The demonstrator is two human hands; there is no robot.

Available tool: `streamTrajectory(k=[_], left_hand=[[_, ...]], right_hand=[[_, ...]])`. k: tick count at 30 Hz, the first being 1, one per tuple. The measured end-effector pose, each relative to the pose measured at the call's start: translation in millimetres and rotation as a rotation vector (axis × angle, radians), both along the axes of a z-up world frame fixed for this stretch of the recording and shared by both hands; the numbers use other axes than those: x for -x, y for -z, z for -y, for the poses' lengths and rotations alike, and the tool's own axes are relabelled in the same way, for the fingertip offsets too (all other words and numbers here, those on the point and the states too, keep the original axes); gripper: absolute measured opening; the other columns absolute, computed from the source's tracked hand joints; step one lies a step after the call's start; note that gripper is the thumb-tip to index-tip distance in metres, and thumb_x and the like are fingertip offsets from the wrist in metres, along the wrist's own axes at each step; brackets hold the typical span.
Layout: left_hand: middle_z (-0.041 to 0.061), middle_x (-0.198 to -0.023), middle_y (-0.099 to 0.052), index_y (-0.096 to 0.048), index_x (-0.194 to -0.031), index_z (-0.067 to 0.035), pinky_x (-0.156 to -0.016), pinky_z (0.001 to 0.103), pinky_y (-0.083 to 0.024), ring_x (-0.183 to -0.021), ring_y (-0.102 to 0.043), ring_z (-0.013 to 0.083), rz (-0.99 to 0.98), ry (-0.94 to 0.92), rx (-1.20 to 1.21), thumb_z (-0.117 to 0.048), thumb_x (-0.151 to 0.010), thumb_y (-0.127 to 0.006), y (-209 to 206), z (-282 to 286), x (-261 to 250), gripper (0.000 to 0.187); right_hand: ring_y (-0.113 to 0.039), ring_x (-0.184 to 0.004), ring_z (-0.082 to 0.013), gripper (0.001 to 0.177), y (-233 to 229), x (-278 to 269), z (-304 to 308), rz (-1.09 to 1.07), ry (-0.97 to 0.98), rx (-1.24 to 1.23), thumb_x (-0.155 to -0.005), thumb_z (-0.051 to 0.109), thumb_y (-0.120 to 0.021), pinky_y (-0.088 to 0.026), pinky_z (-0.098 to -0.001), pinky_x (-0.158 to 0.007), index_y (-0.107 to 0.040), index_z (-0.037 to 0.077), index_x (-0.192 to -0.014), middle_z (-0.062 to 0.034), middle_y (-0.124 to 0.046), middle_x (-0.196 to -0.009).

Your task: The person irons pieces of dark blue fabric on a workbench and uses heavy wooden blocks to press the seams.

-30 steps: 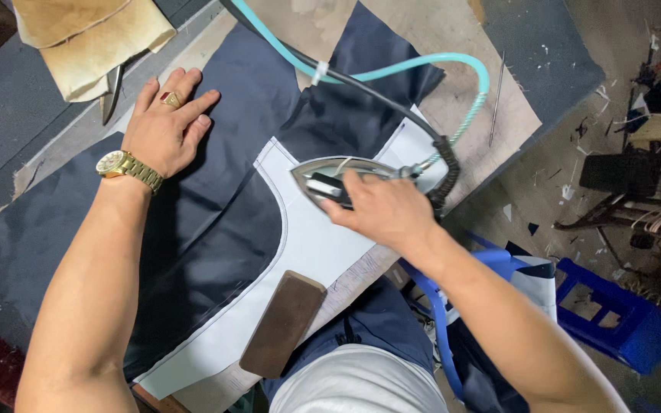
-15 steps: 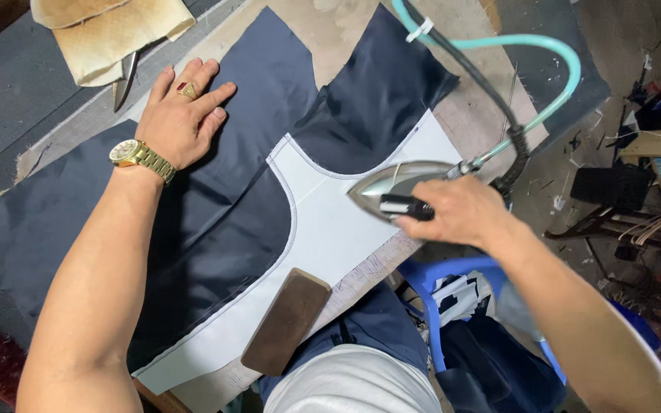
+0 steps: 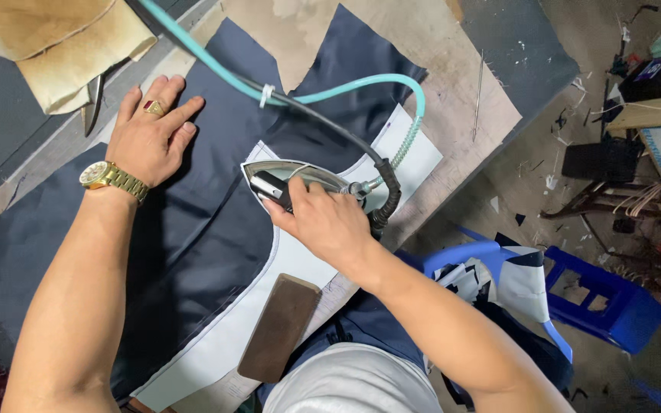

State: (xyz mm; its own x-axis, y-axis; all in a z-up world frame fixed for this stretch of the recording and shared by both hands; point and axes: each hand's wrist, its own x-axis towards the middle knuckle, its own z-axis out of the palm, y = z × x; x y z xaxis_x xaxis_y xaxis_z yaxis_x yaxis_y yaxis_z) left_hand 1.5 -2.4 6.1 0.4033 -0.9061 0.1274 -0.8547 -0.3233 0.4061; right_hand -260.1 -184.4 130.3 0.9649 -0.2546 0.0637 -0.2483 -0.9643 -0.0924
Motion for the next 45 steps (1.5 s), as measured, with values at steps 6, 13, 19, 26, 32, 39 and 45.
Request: streamTrajectory(k=[6, 13, 19, 26, 32, 39, 45], left_hand=[[0.007, -0.169, -0.037, -0.049, -0.156, -0.032, -0.126, 0.054, -0.016, -0.156, -0.03, 0.0277, -0.077, -0.087, -0.089, -0.035, -0.112, -0.044, 11, -2, -1, 0.044], [0.021, -0.164, -0.046, -0.06, -0.15, -0.013, -0.121, 0.06, -0.019, -0.151, -0.039, 0.0435, -0.045, -0.027, -0.019, -0.02, -0.108, -0.052, -5, 0, 1, 0.043], [0.019, -0.161, -0.048, -0.063, -0.147, -0.011, -0.118, 0.06, -0.024, -0.146, -0.045, 0.0463, 0.001, -0.019, 0.019, -0.018, -0.109, -0.053, -8, -4, 3, 0.04], [0.015, -0.163, -0.043, -0.059, -0.149, -0.015, -0.121, 0.055, -0.018, -0.151, -0.035, 0.0373, -0.04, -0.041, -0.043, -0.025, -0.111, -0.046, -7, 1, 1, 0.042], [0.014, -0.164, -0.04, -0.058, -0.151, -0.015, -0.121, 0.055, -0.017, -0.152, -0.032, 0.0363, -0.048, -0.048, -0.045, -0.026, -0.111, -0.046, -3, 1, 0, 0.043], [0.014, -0.164, -0.041, -0.058, -0.15, -0.015, -0.121, 0.055, -0.017, -0.151, -0.034, 0.038, -0.052, -0.046, -0.031, -0.025, -0.111, -0.047, -5, 3, 2, 0.042], [0.014, -0.164, -0.041, -0.059, -0.148, -0.016, -0.121, 0.055, -0.016, -0.152, -0.033, 0.0374, -0.09, -0.074, -0.068, -0.024, -0.109, -0.048, -15, 6, 5, 0.042]], right_hand=[[-0.073, -0.055, -0.0332, 0.054, -28, 16, 77, -0.166, -0.132, -0.138, -0.103, 0.059, -0.045, -0.059, -0.0465, -0.054, -0.06, 0.01, -0.087, -0.0123, -0.067, -0.064], [-0.065, -0.06, -0.0295, 0.061, -8, 43, 205, -0.479, -0.047, -0.018, -0.1, 0.065, -0.04, -0.048, -0.0393, -0.037, -0.06, 0.008, -0.101, -0.0069, -0.066, -0.075], [-0.061, -0.058, -0.0187, 0.049, -20, 42, 169, -0.609, -0.237, -0.209, -0.093, 0.061, -0.049, -0.046, -0.0314, -0.037, -0.061, 0.014, -0.085, 0.0032, -0.061, -0.069], [-0.068, -0.059, -0.03, 0.055, -9, 39, 47, -0.111, -0.292, -0.241, -0.094, 0.055, -0.069, -0.053, -0.0463, -0.042, -0.069, 0.004, -0.113, -0.0084, -0.07, -0.076], [-0.063, -0.045, -0.0298, 0.047, 4, -27, -13, -0.006, -0.024, -0.074, -0.104, 0.054, -0.062, -0.046, -0.0413, -0.034, -0.053, 0.009, -0.092, -0.0056, -0.06, -0.064], [-0.071, -0.073, -0.0467, 0.053, 16, -64, -24, -0.208, 0.168, -0.242, -0.104, 0.059, -0.049, -0.053, -0.0606, -0.054, -0.05, 0.006, -0.106, -0.0167, -0.071, -0.086], [-0.065, -0.044, -0.0286, 0.054, 29, -57, -17, 0.053, 0.076, 0.066, -0.102, 0.064, -0.057, -0.049, -0.0415, -0.037, -0.052, 0.012, -0.09, -0.0023, -0.062, -0.06]])
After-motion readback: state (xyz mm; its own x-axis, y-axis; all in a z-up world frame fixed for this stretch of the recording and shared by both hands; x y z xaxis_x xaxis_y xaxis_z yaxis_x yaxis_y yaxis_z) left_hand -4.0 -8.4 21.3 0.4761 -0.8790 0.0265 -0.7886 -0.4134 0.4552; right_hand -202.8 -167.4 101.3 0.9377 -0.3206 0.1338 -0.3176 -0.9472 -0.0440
